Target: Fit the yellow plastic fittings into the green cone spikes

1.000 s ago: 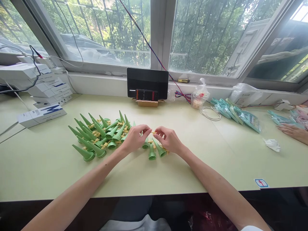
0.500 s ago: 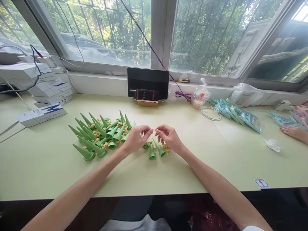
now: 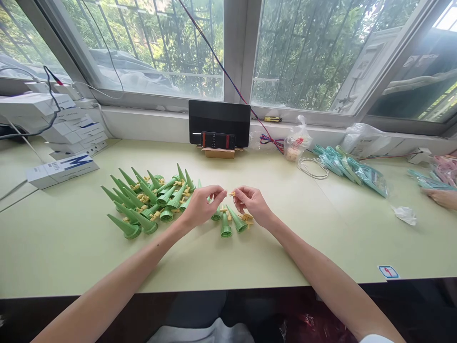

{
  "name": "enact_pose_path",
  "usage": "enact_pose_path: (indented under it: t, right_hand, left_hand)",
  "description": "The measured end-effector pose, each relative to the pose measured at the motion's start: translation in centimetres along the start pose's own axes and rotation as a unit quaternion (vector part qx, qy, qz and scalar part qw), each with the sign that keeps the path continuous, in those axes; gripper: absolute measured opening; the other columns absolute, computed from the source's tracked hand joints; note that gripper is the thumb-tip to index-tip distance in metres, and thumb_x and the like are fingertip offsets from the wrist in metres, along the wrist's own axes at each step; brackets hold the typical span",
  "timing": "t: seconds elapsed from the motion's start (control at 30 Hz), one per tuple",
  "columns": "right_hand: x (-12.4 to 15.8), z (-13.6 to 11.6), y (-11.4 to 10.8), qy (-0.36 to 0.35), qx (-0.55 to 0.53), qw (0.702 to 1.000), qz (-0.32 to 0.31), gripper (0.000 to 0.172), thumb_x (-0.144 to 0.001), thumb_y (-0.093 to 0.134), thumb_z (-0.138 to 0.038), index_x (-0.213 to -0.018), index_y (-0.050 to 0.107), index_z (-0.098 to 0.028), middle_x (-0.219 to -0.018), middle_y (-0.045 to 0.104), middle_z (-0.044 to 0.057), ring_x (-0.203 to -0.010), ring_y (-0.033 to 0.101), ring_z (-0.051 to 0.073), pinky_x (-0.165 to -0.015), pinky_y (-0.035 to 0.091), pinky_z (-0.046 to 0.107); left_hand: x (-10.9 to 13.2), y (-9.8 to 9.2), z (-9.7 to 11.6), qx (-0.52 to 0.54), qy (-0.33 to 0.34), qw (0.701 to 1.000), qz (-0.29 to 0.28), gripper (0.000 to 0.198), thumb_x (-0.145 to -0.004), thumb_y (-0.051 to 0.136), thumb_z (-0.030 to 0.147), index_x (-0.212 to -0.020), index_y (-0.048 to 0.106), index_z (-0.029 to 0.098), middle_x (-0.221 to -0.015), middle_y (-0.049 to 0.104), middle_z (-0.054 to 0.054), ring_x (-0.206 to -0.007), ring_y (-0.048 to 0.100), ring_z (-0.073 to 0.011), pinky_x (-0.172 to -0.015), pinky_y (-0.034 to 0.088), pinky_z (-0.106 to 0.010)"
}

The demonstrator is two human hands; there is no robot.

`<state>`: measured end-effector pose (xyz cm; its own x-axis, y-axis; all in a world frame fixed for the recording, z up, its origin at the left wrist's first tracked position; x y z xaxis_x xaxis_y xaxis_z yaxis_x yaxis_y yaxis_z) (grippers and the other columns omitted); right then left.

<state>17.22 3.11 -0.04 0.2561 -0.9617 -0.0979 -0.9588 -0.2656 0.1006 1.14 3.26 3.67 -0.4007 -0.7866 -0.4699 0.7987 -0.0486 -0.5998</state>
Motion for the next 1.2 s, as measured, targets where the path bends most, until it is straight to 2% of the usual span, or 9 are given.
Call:
enact_pose_path:
  t: [0.37,0.5,0.67,1.2]
  right_hand:
    - [0.08,-0.07,0.29,-0.010,0.023,1.000,-0.013,0.041,-0.086,0.061,-0.054,-0.073,0.059,-0.016,-0.067,0.052,-0.001,-0.050,0.046,0.008,-0.045,0.038,0.024]
    - [0.09,-0.09,0.33,-0.015,0.019,1.000,-0.015,0.038,-0.087,0.060,-0.052,-0.076,0.061,-0.016,-0.070,0.055,0.000,-0.051,0.047,0.008,-0.045,0.039,0.024]
    - [0.19,-0.39,0.29,-0.022,0.021,0.999,-0.009,0.032,-0.084,0.065,-0.049,-0.091,0.064,-0.017,-0.078,0.060,0.001,-0.052,0.050,0.008,-0.046,0.040,0.025]
    - [0.08,-0.06,0.13,0.000,-0.016,1.000,-0.009,0.033,-0.084,0.066,-0.049,-0.085,0.065,-0.016,-0.072,0.053,-0.001,-0.053,0.048,0.008,-0.045,0.038,0.023]
  left_hand:
    - [0.09,0.08,0.36,0.017,0.026,0.999,-0.009,0.019,-0.091,0.051,0.025,-0.080,0.063,0.018,-0.071,0.063,0.000,-0.068,0.055,-0.0124,-0.062,0.042,-0.024]
    - [0.06,0.09,0.24,0.017,0.018,1.000,-0.006,0.019,-0.091,0.051,0.025,-0.077,0.062,0.017,-0.068,0.062,0.001,-0.065,0.054,-0.0116,-0.061,0.041,-0.024]
    - [0.02,0.13,-0.02,0.029,-0.001,1.000,-0.010,0.025,-0.092,0.049,0.028,-0.075,0.063,0.017,-0.067,0.063,0.000,-0.063,0.054,-0.0116,-0.060,0.041,-0.024]
    - [-0.04,0.08,-0.30,0.021,-0.010,1.000,0.008,0.028,-0.094,0.046,0.030,-0.074,0.060,0.017,-0.066,0.061,0.001,-0.062,0.052,-0.0110,-0.060,0.039,-0.023]
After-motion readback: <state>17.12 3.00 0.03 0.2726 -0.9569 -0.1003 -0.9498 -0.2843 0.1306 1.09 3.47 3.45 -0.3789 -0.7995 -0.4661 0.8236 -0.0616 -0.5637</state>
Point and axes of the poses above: each hand's wrist, its own x-axis away from the middle knuckle, its own y-axis out of the palm, z = x × y, the point moved 4 cm from there along -x, towards the middle knuckle
